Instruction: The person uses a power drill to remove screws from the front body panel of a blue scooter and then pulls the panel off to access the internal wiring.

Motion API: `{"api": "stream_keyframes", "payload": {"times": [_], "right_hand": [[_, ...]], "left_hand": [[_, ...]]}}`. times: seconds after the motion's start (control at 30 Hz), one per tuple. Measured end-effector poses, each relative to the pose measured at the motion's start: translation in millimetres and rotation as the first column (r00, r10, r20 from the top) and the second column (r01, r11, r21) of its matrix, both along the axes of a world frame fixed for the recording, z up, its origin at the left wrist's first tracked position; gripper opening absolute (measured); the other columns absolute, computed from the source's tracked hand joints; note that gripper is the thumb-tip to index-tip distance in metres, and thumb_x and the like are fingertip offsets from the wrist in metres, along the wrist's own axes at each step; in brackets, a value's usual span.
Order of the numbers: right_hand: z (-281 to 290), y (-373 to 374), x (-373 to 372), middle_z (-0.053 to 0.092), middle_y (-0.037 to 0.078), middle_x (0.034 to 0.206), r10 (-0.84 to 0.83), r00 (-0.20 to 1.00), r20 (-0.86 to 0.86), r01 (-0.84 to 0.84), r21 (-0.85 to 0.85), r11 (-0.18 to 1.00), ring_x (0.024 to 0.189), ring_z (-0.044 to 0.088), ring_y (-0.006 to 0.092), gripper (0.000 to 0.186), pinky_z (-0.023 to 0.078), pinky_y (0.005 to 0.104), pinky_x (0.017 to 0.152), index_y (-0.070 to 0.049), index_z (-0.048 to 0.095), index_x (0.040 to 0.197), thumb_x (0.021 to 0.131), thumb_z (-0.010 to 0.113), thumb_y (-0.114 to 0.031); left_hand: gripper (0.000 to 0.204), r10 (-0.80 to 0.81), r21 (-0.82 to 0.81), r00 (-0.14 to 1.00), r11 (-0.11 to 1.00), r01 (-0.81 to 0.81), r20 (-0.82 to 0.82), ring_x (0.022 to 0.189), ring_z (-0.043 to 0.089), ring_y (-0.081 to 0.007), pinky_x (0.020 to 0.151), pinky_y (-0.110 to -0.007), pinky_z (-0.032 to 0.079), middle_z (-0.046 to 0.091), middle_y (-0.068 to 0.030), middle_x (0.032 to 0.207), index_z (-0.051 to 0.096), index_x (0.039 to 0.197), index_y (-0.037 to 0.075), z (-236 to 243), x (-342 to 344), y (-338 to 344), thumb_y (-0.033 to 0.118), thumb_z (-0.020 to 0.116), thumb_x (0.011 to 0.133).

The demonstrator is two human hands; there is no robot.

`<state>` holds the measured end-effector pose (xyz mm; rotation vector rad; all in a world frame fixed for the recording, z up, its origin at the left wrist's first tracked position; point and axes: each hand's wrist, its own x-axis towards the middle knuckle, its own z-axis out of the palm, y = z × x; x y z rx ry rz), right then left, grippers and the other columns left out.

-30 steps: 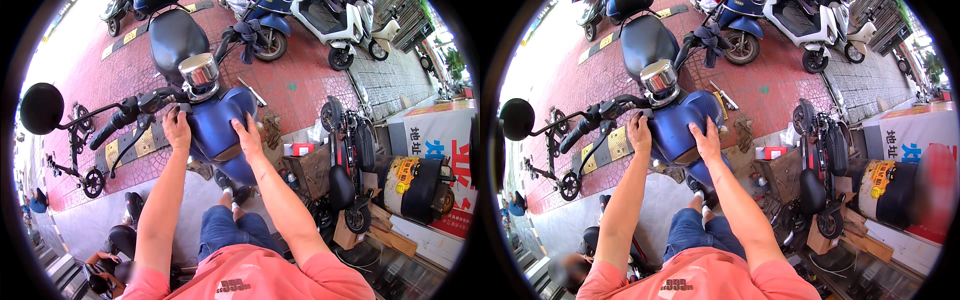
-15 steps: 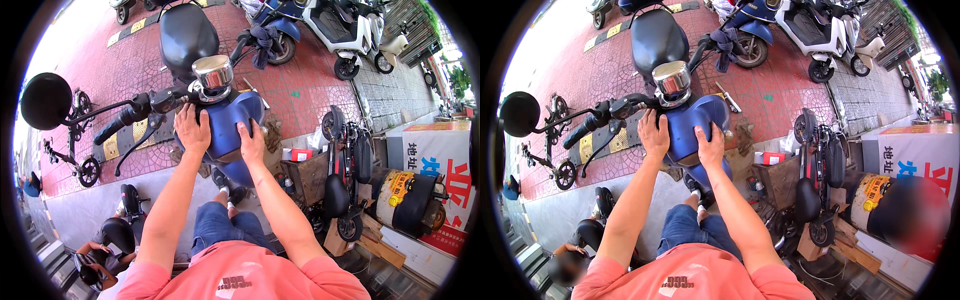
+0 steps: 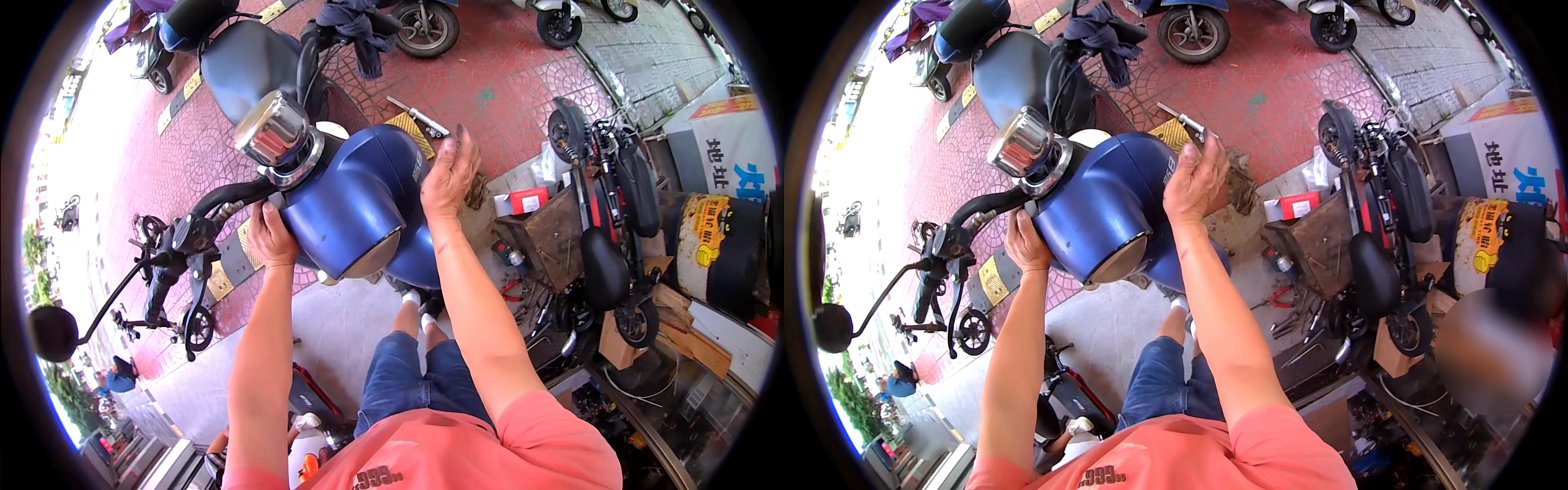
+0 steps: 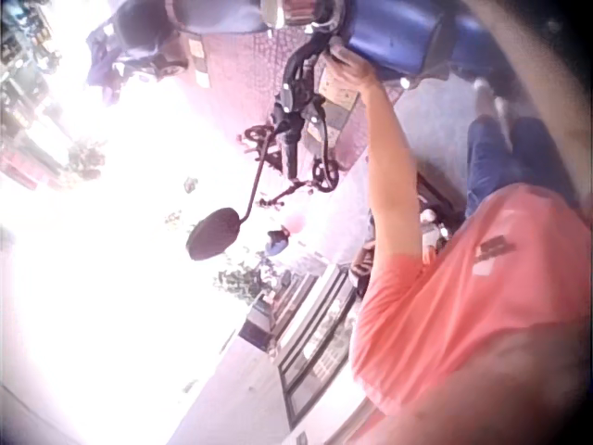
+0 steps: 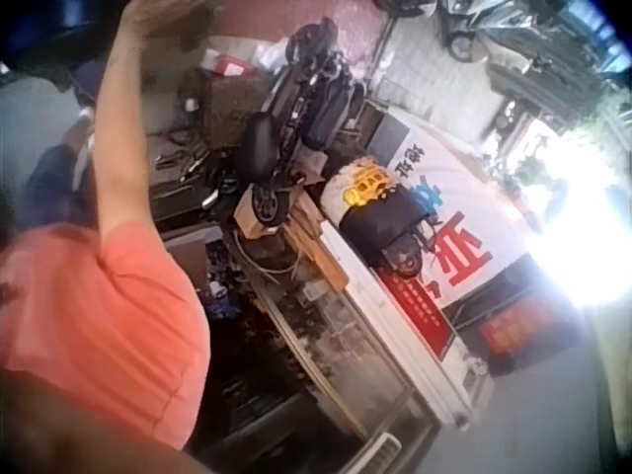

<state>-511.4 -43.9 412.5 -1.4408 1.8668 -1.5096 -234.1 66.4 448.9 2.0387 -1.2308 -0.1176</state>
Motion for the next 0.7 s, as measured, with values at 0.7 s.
{"api": "stream_keyframes", "payload": {"times": [0.7], "right_hand": [[-136.3,102.8,59.6,0.055,0.025,0.142,-0.449,0.883,0.136,0.419,0.200,0.885,0.130,0.049,0.0454,0.066,0.035,0.0531,0.111,0.003,0.055,0.138,0.108,0.040,-0.054]], "left_hand": [[0.067,-0.053,-0.045,0.995,0.998,0.050,-0.084,0.076,0.060,-0.0443,0.074,-0.054,0.043,0.067,-0.0254,0.083,0.067,0.088,-0.004,-28.7,19.6,-6.3,0.052,0.036,0.109]]}}
